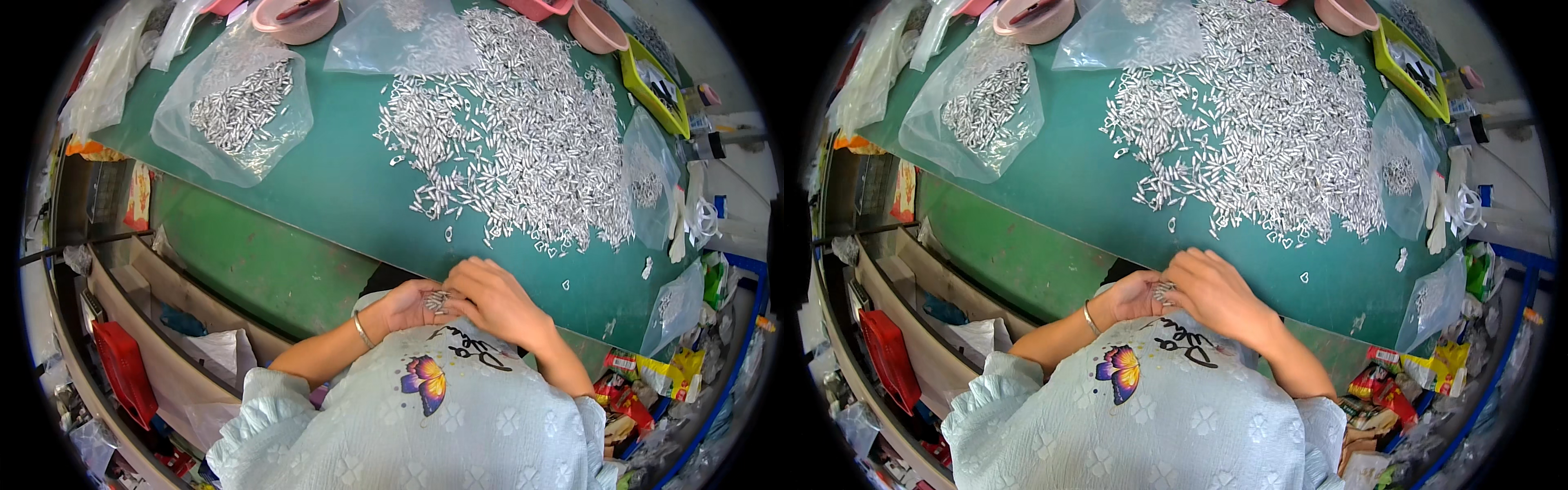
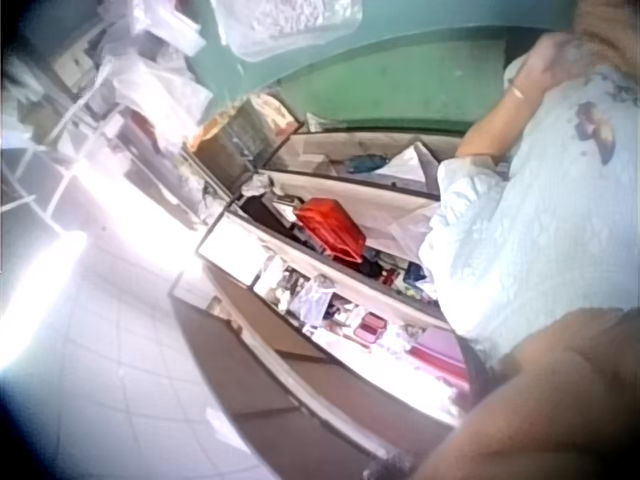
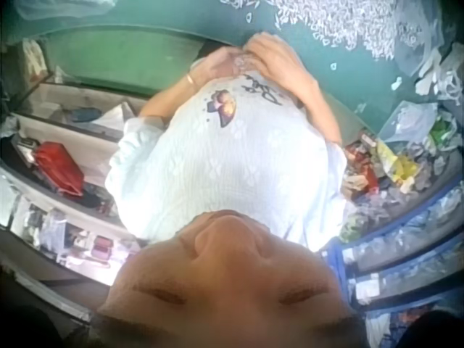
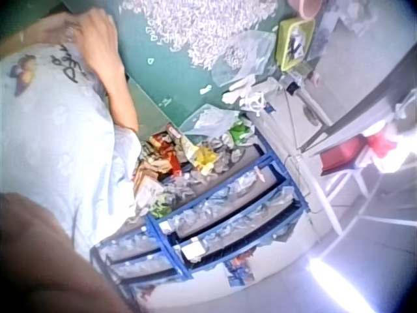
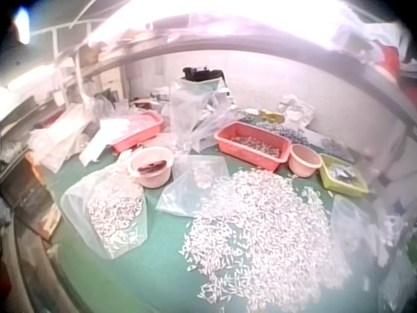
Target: The person sorts small silver fasteners on a green table, picking them up one by one and placing them into a plastic bag. The person repeatedly gathers fasteners from the table and transfers them into the bag.
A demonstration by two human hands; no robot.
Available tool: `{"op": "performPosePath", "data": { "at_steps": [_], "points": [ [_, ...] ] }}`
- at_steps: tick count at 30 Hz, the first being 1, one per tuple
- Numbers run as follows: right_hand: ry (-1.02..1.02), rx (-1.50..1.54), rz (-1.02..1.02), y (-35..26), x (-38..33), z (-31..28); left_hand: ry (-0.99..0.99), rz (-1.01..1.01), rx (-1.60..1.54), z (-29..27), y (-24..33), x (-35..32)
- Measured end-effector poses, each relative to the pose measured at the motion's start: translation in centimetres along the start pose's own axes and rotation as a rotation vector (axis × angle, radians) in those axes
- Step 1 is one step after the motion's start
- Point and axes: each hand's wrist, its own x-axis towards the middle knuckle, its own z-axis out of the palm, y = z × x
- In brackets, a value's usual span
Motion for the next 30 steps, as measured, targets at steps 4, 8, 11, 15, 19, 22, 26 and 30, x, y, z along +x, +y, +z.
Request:
{"op": "performPosePath", "data": {
  "at_steps": [4,8,11,15,19,22,26,30],
  "points": [
    [0.358,-0.325,-0.027,3.5,4.0,0.5,-0.383,-0.108,-0.120,-3.9,0.2,1.9],
    [0.329,-0.407,-0.008,5.2,5.4,1.0,-0.509,-0.111,-0.161,-5.3,0.1,2.7],
    [0.218,-0.354,0.053,4.4,3.6,0.9,0.003,-0.002,0.087,-1.2,0.1,0.9],
    [0.054,-0.175,0.084,2.4,0.6,0.8,-0.111,-0.030,0.039,-0.4,0.2,0.6],
    [-0.021,-0.029,0.038,1.2,-1.5,1.8,0.013,0.031,0.058,0.7,-0.1,0.6],
    [0.165,0.063,0.098,1.9,-1.7,1.6,0.083,0.008,0.106,1.3,-0.1,0.9],
    [0.417,-0.250,0.200,2.6,-0.4,0.7,0.139,0.047,0.222,1.1,-0.4,1.2],
    [0.303,-0.178,0.205,2.8,-2.0,2.6,-0.034,-0.002,0.117,0.7,-0.2,0.8]
  ]
}}
